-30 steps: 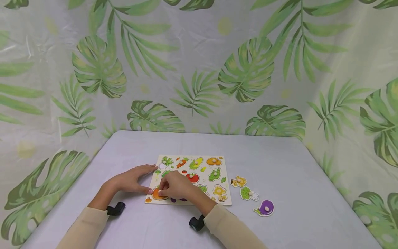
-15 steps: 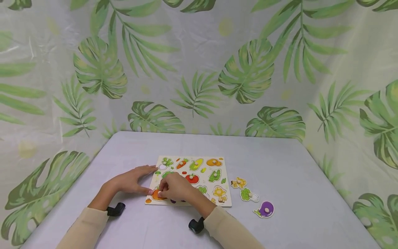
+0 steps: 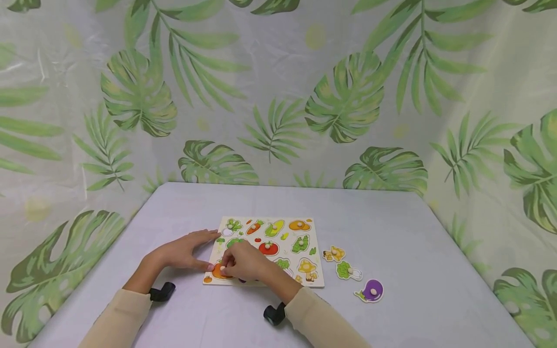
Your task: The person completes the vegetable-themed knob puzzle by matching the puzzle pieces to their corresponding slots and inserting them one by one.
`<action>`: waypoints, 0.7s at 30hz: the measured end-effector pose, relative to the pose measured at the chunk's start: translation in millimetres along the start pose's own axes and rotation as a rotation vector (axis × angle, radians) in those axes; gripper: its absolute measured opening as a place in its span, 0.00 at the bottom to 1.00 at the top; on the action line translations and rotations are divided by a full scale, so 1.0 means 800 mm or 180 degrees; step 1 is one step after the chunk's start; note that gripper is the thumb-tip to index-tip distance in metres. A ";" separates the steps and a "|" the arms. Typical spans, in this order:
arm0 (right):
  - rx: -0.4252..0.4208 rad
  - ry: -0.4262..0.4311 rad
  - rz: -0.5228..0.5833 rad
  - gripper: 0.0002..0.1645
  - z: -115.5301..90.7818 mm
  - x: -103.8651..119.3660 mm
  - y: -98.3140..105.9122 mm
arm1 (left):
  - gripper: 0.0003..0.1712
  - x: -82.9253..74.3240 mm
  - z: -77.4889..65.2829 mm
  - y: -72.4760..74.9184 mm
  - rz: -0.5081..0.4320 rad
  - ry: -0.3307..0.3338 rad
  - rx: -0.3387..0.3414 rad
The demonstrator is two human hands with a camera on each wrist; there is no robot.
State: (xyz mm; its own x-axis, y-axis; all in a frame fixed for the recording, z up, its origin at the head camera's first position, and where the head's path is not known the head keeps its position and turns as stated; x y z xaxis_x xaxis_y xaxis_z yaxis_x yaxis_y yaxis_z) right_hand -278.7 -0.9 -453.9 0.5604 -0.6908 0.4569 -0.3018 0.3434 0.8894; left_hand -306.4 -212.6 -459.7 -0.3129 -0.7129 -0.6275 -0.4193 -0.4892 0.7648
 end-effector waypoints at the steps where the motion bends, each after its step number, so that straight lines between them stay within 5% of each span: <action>1: 0.0007 -0.0020 0.0018 0.05 0.000 -0.001 0.000 | 0.57 0.000 0.000 0.000 0.0000 0.0002 0.0003; 21: 0.0073 0.0137 0.0283 0.04 -0.012 -0.023 0.006 | 0.57 0.001 0.000 -0.002 -0.0038 0.0070 -0.0016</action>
State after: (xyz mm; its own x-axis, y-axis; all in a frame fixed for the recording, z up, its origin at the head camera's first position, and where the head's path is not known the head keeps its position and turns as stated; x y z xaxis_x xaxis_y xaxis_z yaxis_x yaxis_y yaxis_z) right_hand -283.1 19.2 -457.8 0.5630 -0.6300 0.5348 -0.3693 0.3872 0.8448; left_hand -305.8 -212.7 -461.5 -0.2892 -0.7179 -0.6332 -0.4185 -0.5001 0.7581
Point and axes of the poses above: each hand's wrist, its own z-axis towards the middle knuckle, its own y-axis out of the back of the hand, x = y × z, the point moved 3 cm from there along z, towards the middle knuckle, and after that the axes turned 10 degrees about -z, right-handed, at the moved point
